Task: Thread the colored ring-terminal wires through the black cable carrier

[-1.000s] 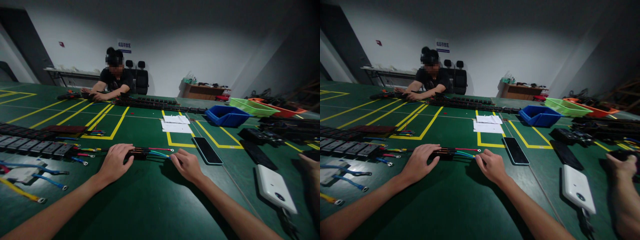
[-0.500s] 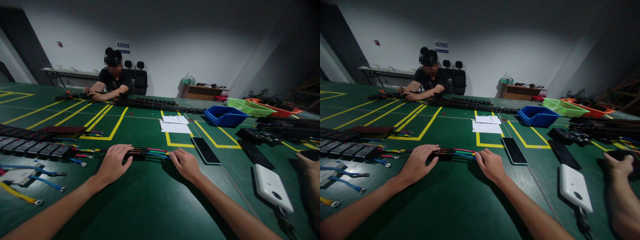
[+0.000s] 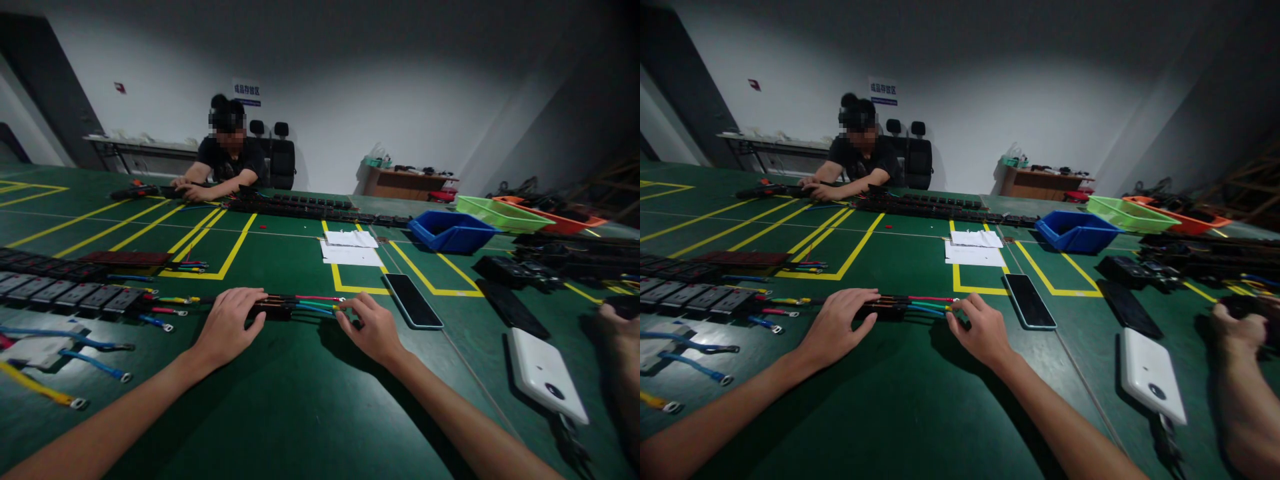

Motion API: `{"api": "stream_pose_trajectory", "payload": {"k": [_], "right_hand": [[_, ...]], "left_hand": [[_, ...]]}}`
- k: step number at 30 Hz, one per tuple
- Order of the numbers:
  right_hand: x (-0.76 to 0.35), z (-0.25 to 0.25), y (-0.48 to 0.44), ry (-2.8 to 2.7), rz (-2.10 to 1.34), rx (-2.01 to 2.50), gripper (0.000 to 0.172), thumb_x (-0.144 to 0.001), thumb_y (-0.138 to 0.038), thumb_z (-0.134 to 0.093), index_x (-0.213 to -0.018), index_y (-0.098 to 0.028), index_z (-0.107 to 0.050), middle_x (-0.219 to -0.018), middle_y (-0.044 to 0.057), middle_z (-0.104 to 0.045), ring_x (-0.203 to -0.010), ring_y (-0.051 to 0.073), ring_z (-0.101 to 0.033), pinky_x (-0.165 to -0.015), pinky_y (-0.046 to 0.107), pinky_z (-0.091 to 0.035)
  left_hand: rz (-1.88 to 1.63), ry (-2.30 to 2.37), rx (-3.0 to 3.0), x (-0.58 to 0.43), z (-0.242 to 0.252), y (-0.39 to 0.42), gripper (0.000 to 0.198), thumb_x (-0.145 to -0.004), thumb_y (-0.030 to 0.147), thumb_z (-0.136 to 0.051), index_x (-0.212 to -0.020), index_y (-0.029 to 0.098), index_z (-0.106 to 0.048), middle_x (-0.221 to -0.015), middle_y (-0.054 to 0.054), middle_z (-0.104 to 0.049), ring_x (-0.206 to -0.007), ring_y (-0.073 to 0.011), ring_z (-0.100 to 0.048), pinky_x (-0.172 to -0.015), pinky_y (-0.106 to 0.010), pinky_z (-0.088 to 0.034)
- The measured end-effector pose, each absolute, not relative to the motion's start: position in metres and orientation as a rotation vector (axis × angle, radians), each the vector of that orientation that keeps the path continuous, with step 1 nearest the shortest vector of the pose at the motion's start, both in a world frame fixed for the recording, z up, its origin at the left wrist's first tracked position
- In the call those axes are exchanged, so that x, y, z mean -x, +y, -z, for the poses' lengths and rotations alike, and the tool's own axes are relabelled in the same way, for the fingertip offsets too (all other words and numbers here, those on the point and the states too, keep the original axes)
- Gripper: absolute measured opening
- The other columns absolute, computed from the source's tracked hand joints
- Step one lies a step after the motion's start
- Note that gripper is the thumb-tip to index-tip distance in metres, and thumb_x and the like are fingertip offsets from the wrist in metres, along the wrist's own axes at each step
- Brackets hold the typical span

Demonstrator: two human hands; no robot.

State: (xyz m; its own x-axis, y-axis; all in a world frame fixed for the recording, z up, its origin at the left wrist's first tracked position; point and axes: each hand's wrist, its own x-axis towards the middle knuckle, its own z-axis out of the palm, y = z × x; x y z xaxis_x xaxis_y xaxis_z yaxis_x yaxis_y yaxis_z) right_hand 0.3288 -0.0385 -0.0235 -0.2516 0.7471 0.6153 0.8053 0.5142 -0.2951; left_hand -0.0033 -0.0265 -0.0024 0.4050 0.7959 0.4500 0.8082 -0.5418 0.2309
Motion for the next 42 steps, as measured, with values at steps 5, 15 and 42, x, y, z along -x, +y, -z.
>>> {"api": "stream_pose_trajectory", "payload": {"k": [5,15,42], "right_hand": [[-0.329,0.021,-0.036,-2.045,0.095,1.252,0.032,-0.093,-0.036,-0.066,-0.122,-0.022,-0.064,-0.116,0.011,-0.067,-0.11,0.027,-0.063,-0.091,0.038,-0.053],[-0.332,0.029,-0.031,-2.106,-0.049,1.238,0.021,-0.099,-0.037,-0.062,-0.113,-0.021,-0.065,-0.108,0.01,-0.072,-0.1,0.026,-0.065,-0.09,0.042,-0.048],[-0.324,0.022,-0.035,-1.839,-0.575,1.275,0.033,-0.095,-0.047,-0.061,-0.111,-0.019,-0.064,-0.087,0.003,-0.067,-0.074,0.018,-0.061,-0.068,0.03,-0.047]], "left_hand": [[0.839,-1.497,2.62,0.002,0.001,-0.027,0.036,-0.096,0.036,-0.055,-0.127,0.021,-0.064,-0.13,-0.01,-0.07,-0.123,-0.0298,-0.062,-0.109,-0.056,-0.045],[0.837,-1.495,2.625,0.002,0.0,-0.028,0.035,-0.096,0.034,-0.055,-0.127,0.021,-0.064,-0.13,-0.01,-0.07,-0.123,-0.0295,-0.062,-0.109,-0.056,-0.045],[0.816,-1.475,2.637,0.002,0.001,-0.027,0.035,-0.096,0.037,-0.055,-0.127,0.022,-0.064,-0.131,-0.01,-0.07,-0.124,-0.0302,-0.062,-0.11,-0.056,-0.045]]}}
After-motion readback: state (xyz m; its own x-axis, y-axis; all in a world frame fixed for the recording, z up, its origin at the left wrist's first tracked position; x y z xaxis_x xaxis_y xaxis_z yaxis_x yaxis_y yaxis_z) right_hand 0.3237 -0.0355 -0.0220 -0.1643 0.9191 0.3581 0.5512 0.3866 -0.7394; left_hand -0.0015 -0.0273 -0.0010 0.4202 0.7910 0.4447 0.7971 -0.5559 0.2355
